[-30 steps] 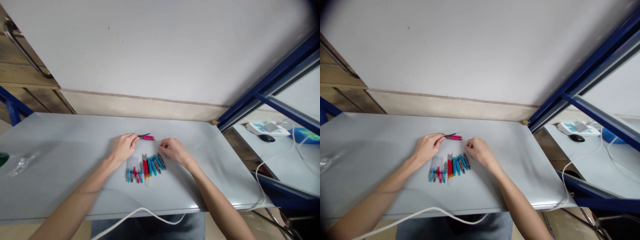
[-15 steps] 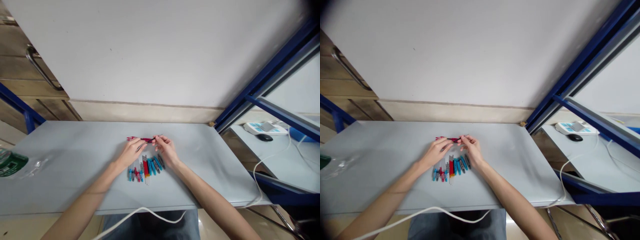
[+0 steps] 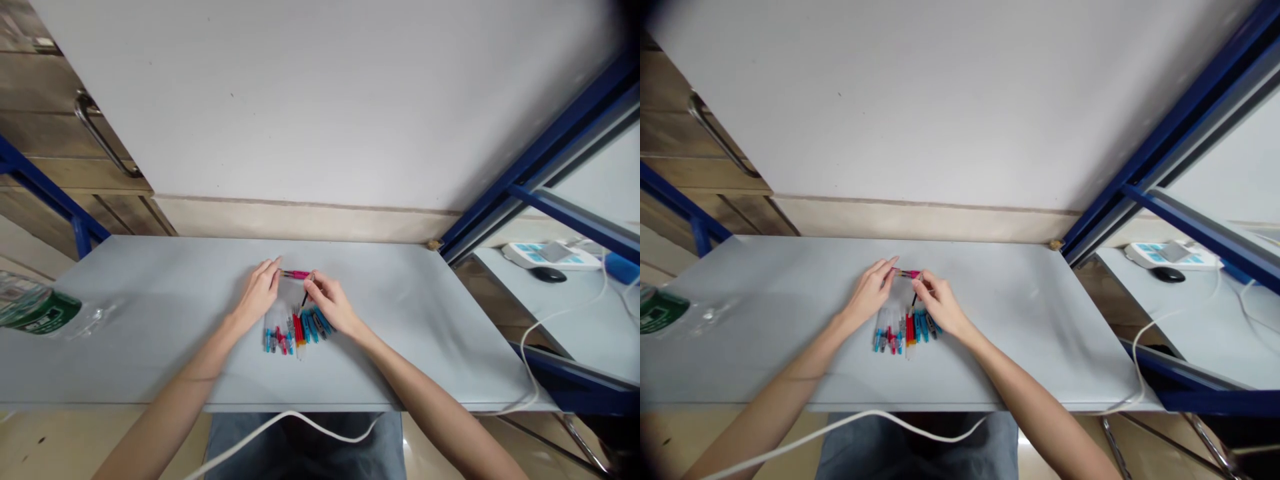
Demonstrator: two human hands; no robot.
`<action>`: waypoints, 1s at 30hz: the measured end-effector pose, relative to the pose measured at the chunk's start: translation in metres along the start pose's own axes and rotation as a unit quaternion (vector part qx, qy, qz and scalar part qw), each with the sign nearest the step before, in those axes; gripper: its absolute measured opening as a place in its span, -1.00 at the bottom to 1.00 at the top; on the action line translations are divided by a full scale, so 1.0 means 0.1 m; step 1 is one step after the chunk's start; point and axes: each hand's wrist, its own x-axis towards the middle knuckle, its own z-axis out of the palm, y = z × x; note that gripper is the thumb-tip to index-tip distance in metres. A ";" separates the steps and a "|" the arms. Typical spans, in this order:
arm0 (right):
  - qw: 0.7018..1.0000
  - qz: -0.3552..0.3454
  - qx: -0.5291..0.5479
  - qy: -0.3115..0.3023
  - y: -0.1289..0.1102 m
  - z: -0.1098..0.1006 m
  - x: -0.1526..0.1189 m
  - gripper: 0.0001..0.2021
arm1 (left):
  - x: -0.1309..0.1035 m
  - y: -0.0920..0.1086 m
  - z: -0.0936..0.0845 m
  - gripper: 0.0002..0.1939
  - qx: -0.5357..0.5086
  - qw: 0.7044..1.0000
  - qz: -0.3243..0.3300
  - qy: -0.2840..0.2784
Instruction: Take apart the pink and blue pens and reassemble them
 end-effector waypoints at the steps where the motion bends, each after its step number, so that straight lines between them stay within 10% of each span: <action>1: 1.000 -0.004 -0.017 -0.011 0.01 0.00 0.00 -0.63 | 0.00 -0.02 0.00 -0.57 0.002 1.000 -0.005 -0.002; 21: 0.986 -0.044 -0.153 -0.056 0.08 0.01 -0.01 -0.66 | -0.01 -0.01 0.02 -0.50 0.038 0.999 -0.026 -0.010; 30: 0.988 0.076 -0.108 -0.082 0.18 -0.02 0.00 -0.58 | -0.02 0.00 0.03 -0.52 0.031 0.999 -0.025 -0.029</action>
